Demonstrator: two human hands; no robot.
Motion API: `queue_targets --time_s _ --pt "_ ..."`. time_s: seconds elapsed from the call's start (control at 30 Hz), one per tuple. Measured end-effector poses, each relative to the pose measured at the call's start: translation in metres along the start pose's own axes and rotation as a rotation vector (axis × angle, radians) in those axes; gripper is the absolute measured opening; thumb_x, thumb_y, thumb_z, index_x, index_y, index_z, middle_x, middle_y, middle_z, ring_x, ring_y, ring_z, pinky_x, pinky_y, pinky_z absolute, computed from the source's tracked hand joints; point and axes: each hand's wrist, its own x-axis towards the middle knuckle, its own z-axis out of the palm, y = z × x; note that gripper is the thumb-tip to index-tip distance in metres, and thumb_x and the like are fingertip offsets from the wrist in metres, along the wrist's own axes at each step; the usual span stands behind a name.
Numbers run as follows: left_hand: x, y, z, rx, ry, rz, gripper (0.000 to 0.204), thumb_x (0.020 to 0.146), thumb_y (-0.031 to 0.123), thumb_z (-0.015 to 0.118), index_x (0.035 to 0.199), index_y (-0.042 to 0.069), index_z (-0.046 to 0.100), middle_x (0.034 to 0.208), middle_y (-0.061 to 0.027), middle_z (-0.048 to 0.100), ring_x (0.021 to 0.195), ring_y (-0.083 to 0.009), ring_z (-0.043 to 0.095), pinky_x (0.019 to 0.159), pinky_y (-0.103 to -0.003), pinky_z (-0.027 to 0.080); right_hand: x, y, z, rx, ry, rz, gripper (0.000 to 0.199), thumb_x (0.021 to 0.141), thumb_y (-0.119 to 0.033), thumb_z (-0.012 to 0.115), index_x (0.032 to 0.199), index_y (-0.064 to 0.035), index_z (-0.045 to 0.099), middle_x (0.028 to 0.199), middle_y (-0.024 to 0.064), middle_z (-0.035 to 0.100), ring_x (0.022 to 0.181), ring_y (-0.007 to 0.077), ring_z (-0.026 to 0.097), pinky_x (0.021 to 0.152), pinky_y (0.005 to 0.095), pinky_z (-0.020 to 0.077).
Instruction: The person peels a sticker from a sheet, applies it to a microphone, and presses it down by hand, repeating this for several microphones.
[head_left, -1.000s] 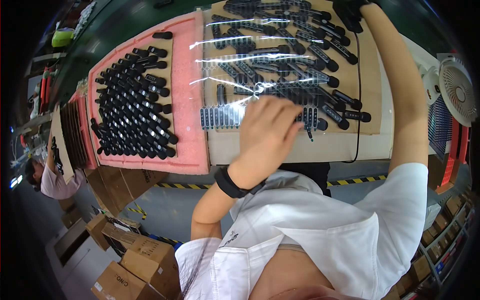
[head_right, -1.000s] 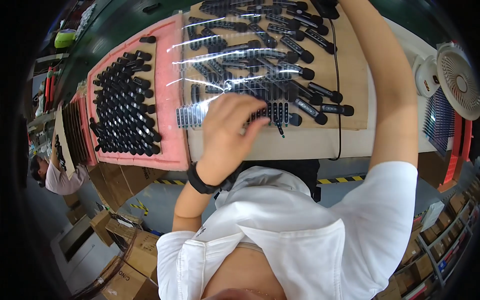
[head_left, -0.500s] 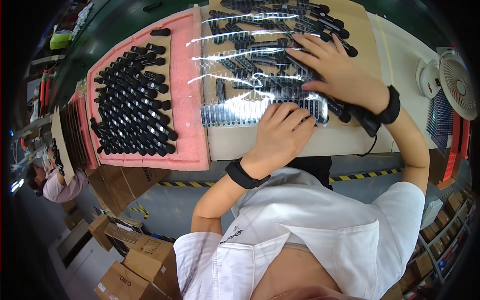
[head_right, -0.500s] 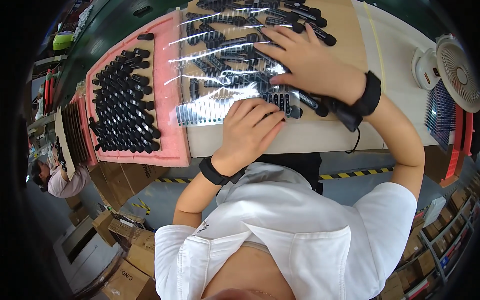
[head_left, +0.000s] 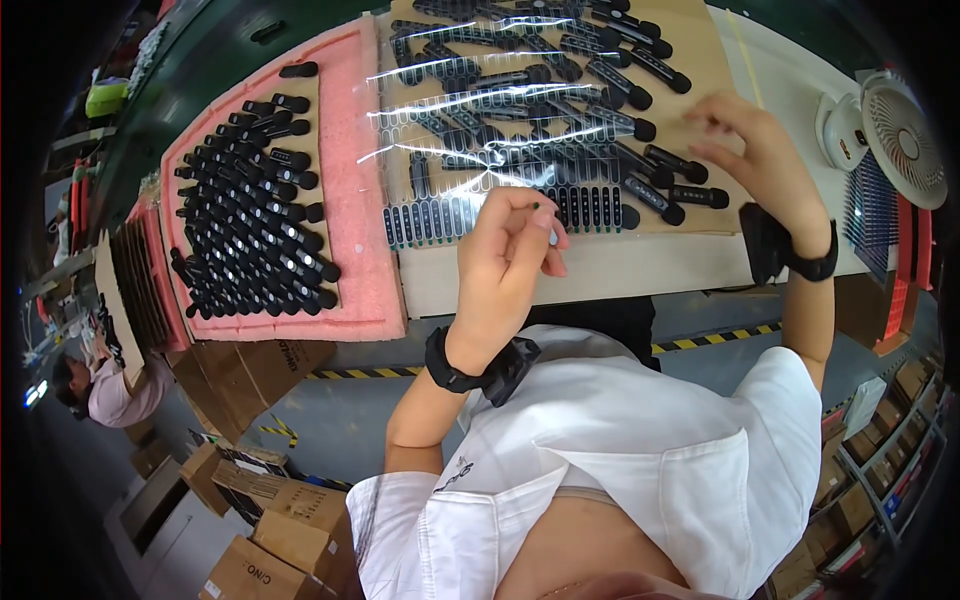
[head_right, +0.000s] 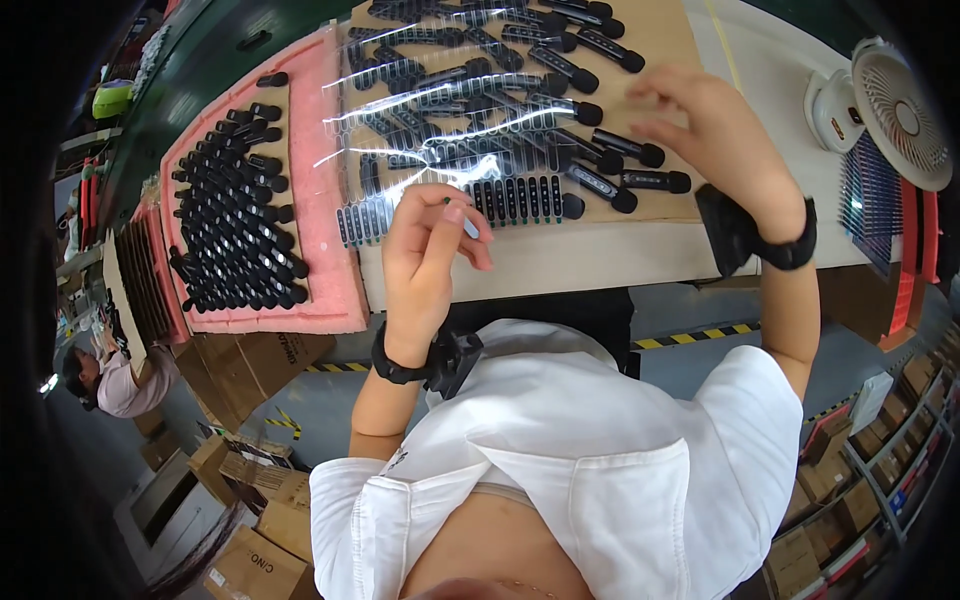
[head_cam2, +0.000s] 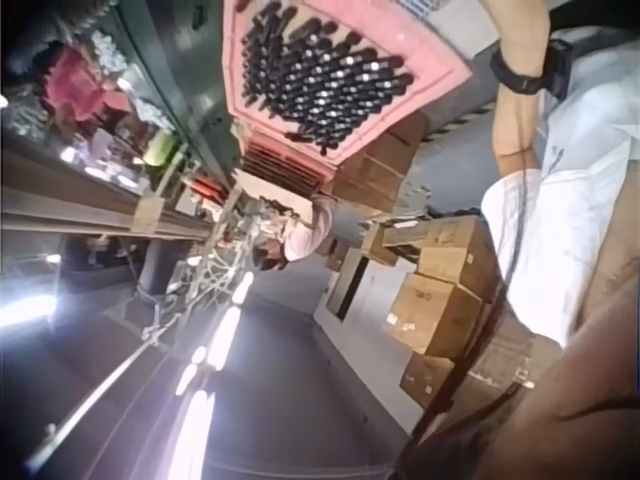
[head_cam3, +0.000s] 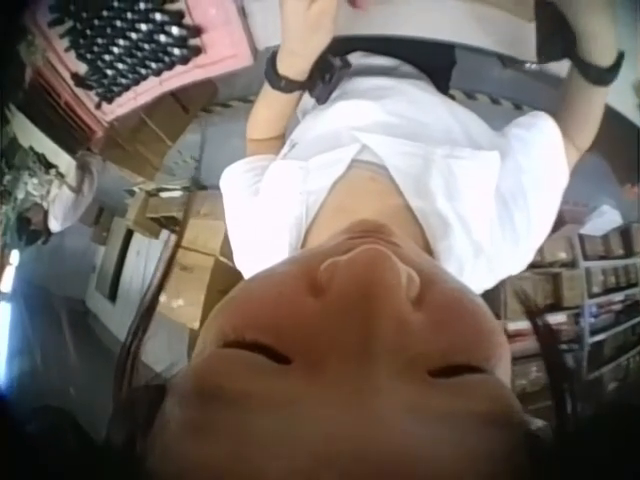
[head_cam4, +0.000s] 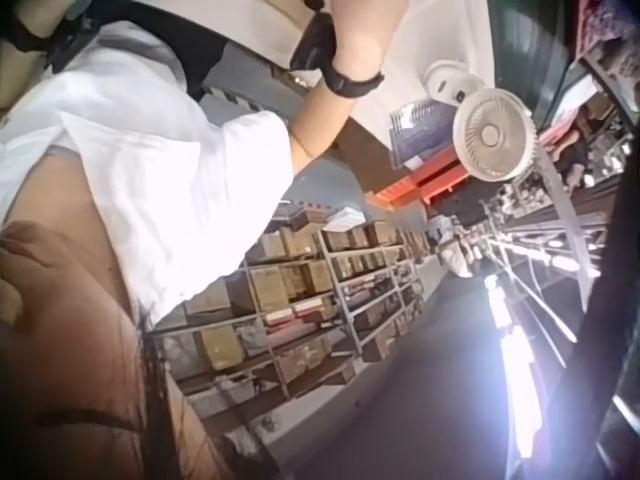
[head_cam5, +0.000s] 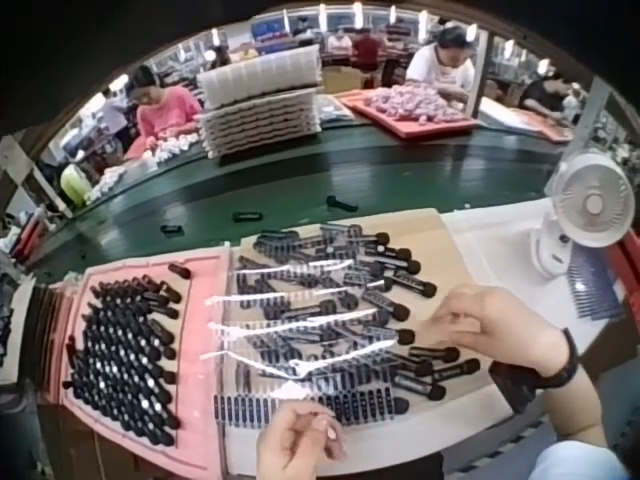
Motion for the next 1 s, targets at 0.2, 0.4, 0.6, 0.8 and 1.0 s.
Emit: queue_targets --time_s 0.2,0.4,0.6,0.8,1.0 --pt "0.001 -0.005 -0.001 0.4 -0.109 0.149 0.006 0.073 0.002 0.062 0.078 0.0 0.059 0.069 -0.0043 0.055 0.052 -0.0084 0.049 0.05 -0.02 0.041 -0.038 -0.014 0.014 0.009 -0.159 0.213 0.027 0.066 0.001 0.064 0.091 -0.0026 0.053 0.08 0.0082 0.052 0.068 0.0191 0.053 0.061 0.0297 0.0415" --pt "0.0 0.009 0.001 0.546 -0.138 0.249 0.01 0.068 -0.005 0.062 0.077 -0.001 0.064 0.075 -0.0051 0.055 0.061 -0.0112 0.052 0.059 -0.02 0.042 -0.048 -0.011 0.043 -0.267 0.135 0.059 0.028 0.067 0.004 0.062 0.092 -0.002 0.051 0.086 0.0063 0.051 0.061 0.016 0.05 0.056 0.0279 0.0401" --pt "-0.006 0.022 -0.005 0.632 -0.013 0.373 0.013 0.069 -0.005 0.061 0.081 0.0 0.065 0.072 -0.0055 0.057 0.064 -0.0121 0.052 0.062 -0.021 0.041 -0.044 -0.023 0.031 0.0 0.191 0.196 0.023 0.076 -0.002 0.057 0.098 -0.005 0.049 0.091 0.008 0.051 0.06 0.0168 0.053 0.052 0.0293 0.0437" --pt "-0.004 0.048 -0.002 0.481 0.005 0.28 0.012 0.067 -0.006 0.063 0.079 -0.003 0.063 0.072 -0.0051 0.058 0.065 -0.0109 0.051 0.06 -0.02 0.039 -0.026 -0.059 0.021 0.933 0.388 0.134 0.029 0.085 -0.008 0.049 0.112 -0.0032 0.039 0.095 0.0113 0.05 0.051 0.0076 0.044 0.046 0.0207 0.0458" --pt "-0.001 0.068 0.001 0.465 -0.103 0.426 0.013 0.064 -0.007 0.066 0.076 -0.004 0.06 0.072 -0.0052 0.058 0.065 -0.0105 0.05 0.057 -0.02 0.038 -0.005 -0.077 0.046 0.989 0.246 0.026 0.03 0.086 -0.003 0.047 0.114 -0.0022 0.038 0.098 0.0104 0.051 0.06 0.0116 0.054 0.056 0.0252 0.0531"
